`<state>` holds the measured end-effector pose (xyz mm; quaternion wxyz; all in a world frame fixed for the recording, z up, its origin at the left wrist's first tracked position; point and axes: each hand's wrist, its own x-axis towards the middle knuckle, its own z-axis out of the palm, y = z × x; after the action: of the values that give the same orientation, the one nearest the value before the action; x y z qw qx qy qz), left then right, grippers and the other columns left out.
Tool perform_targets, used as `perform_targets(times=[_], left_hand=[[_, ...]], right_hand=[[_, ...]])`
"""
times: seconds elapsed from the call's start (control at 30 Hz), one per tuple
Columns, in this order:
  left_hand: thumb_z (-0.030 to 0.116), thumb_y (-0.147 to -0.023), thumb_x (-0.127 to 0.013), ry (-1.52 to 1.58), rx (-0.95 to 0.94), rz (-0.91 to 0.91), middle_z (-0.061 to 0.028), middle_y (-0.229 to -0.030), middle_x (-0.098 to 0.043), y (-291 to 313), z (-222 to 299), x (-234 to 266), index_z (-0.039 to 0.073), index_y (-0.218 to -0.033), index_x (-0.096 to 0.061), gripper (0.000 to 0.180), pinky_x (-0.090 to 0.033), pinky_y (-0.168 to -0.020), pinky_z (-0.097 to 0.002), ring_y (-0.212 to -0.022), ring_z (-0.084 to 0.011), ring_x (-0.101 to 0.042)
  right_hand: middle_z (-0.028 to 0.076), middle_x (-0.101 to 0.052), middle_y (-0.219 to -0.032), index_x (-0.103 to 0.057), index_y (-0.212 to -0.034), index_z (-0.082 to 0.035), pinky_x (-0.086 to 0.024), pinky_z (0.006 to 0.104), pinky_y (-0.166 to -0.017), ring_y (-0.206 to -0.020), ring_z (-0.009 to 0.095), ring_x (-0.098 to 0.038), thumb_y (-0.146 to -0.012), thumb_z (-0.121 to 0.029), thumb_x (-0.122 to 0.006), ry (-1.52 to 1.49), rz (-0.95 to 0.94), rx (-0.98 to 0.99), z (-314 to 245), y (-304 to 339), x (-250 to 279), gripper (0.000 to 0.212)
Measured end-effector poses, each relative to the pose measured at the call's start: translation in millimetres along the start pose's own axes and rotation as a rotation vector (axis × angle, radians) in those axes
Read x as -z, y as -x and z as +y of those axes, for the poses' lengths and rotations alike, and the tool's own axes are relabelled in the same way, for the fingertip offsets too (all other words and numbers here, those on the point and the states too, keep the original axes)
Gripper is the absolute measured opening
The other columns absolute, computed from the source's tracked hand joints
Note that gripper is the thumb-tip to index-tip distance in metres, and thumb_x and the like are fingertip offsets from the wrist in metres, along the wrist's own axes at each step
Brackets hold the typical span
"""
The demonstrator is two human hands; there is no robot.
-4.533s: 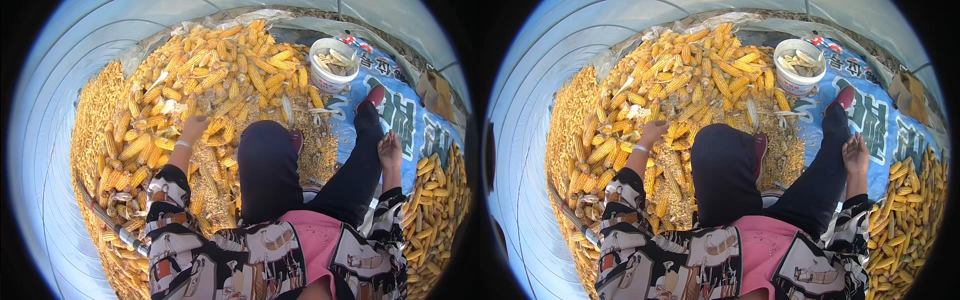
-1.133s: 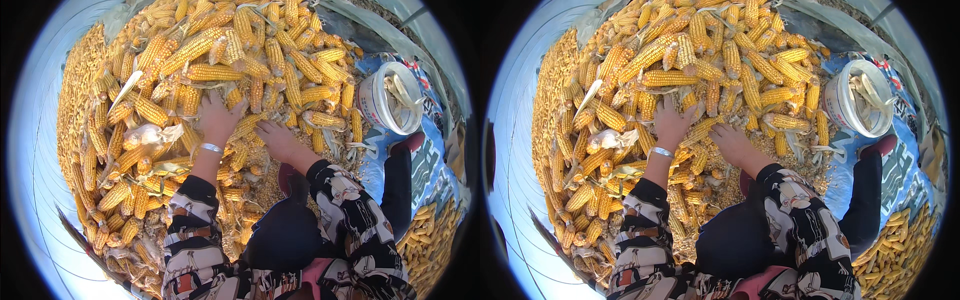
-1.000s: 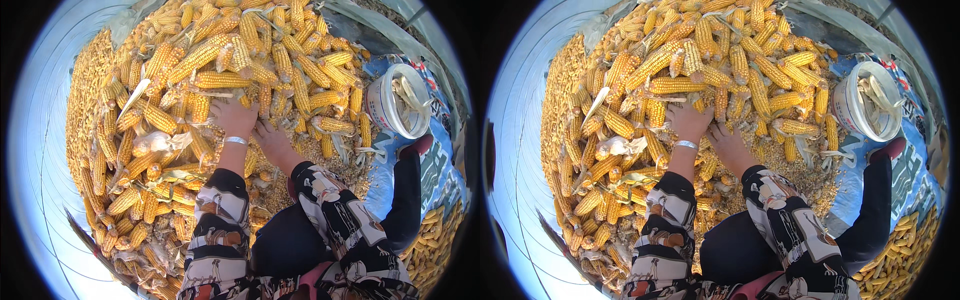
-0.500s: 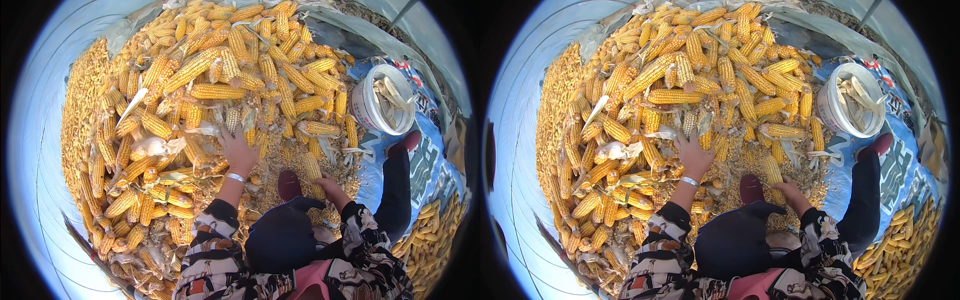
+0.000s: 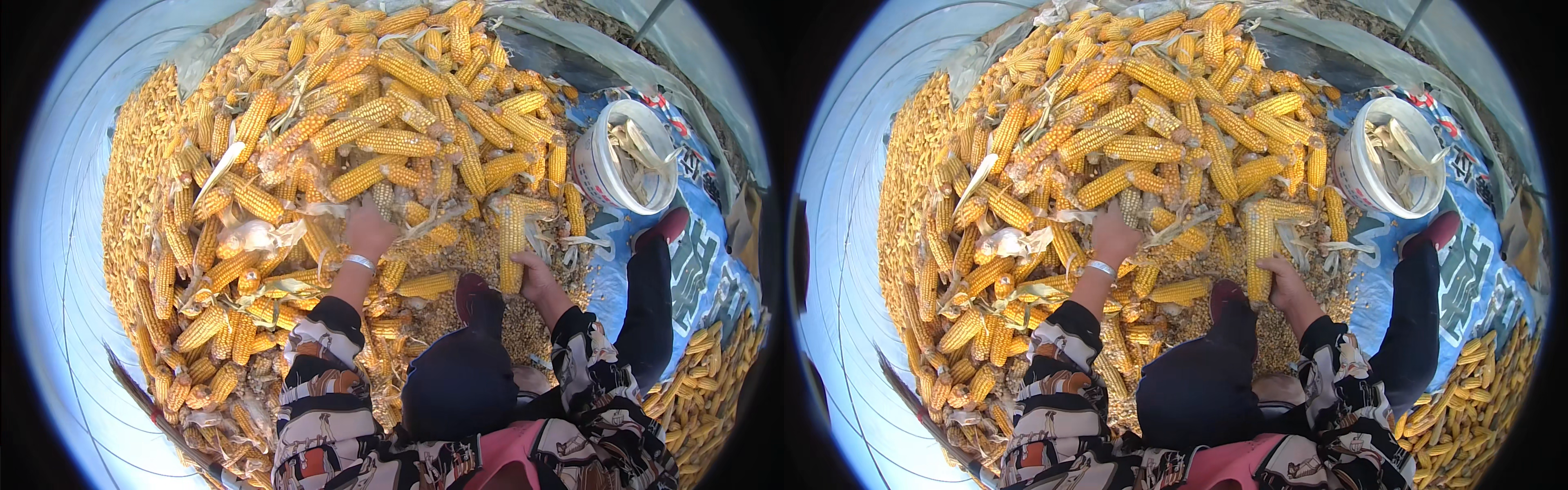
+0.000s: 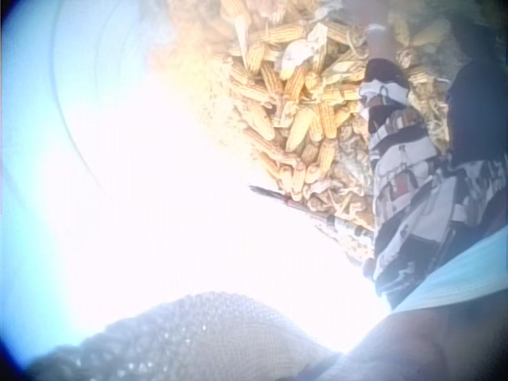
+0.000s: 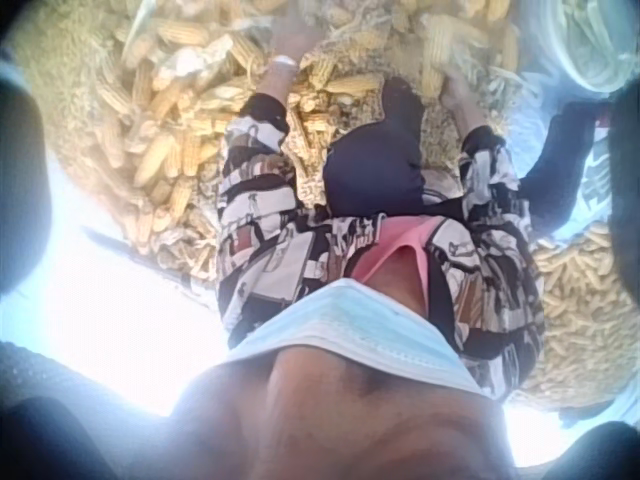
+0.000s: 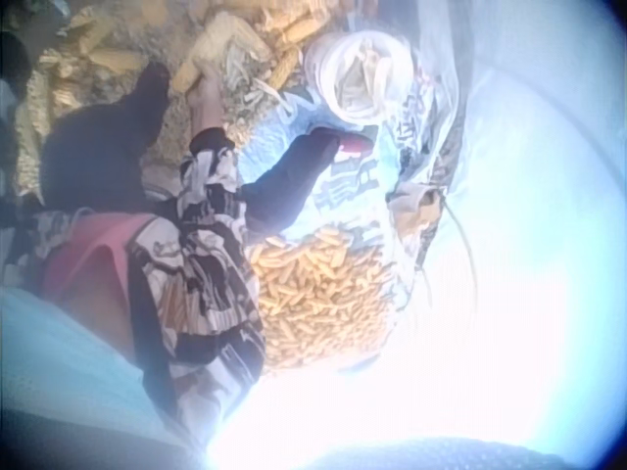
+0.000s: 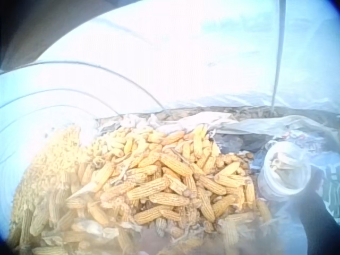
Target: The person sits on a tarp and manually shucks corn cobs one by one, removing the husks and placing them into a white bucket. They repeatedly pick up cobs from a large pile, strip the husks, and drop the cleaned cobs onto a separate pile.
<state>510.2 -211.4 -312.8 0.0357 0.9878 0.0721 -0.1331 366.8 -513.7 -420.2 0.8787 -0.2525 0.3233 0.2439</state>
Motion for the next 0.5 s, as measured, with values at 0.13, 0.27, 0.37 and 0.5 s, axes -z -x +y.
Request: perform_targets(times=[0.13,0.27,0.37,0.5], left_hand=[[0.033,-0.065,-0.079,0.017,0.019,-0.210,-0.0263,-0.118,-0.055,0.3,13.1,25.6,-0.004,-0.109,-0.058,0.061,-0.049,-0.091,-0.0466,-0.110,-0.0394,-0.056],[0.022,-0.067,-0.072,0.149,-0.268,-0.235,-0.0249,-0.111,-0.057,23.5,21.4,50.8,-0.007,-0.107,-0.060,0.051,-0.049,-0.088,-0.0444,-0.104,-0.0384,-0.058],[0.014,-0.063,-0.070,0.311,-0.493,-0.145,-0.0195,-0.111,-0.058,25.8,21.1,82.1,-0.004,-0.113,-0.060,0.054,-0.049,-0.088,-0.0421,-0.101,-0.0362,-0.058],[0.006,-0.063,-0.067,0.334,-0.584,0.313,-0.0184,-0.104,-0.062,-40.6,4.6,140.4,-0.005,-0.118,-0.057,0.057,-0.050,-0.089,-0.0378,-0.095,-0.0320,-0.062]], right_hand=[[0.009,-0.060,-0.105,-0.049,-0.126,-0.003,-0.053,0.0431,-0.082,-0.093,0.025,-0.062,-0.076,-0.005,-0.066,0.092,-0.124,0.164,-30.6,-5.0,-33.0,0.053],[0.011,-0.063,-0.108,-0.050,-0.125,-0.002,-0.053,0.0444,-0.084,-0.096,0.026,-0.063,-0.076,-0.007,-0.066,0.131,-0.128,0.116,-60.2,-18.8,-65.8,0.052],[0.013,-0.065,-0.110,-0.053,-0.122,0.000,-0.050,0.0435,-0.091,-0.101,0.027,-0.062,-0.076,-0.011,-0.065,0.136,-0.264,0.084,-69.5,-30.5,-89.9,0.049],[0.014,-0.064,-0.115,-0.057,-0.120,0.002,-0.046,0.0405,-0.098,-0.110,0.026,-0.060,-0.076,-0.015,-0.065,0.033,-0.394,0.018,-66.6,-44.2,-131.3,0.047]])
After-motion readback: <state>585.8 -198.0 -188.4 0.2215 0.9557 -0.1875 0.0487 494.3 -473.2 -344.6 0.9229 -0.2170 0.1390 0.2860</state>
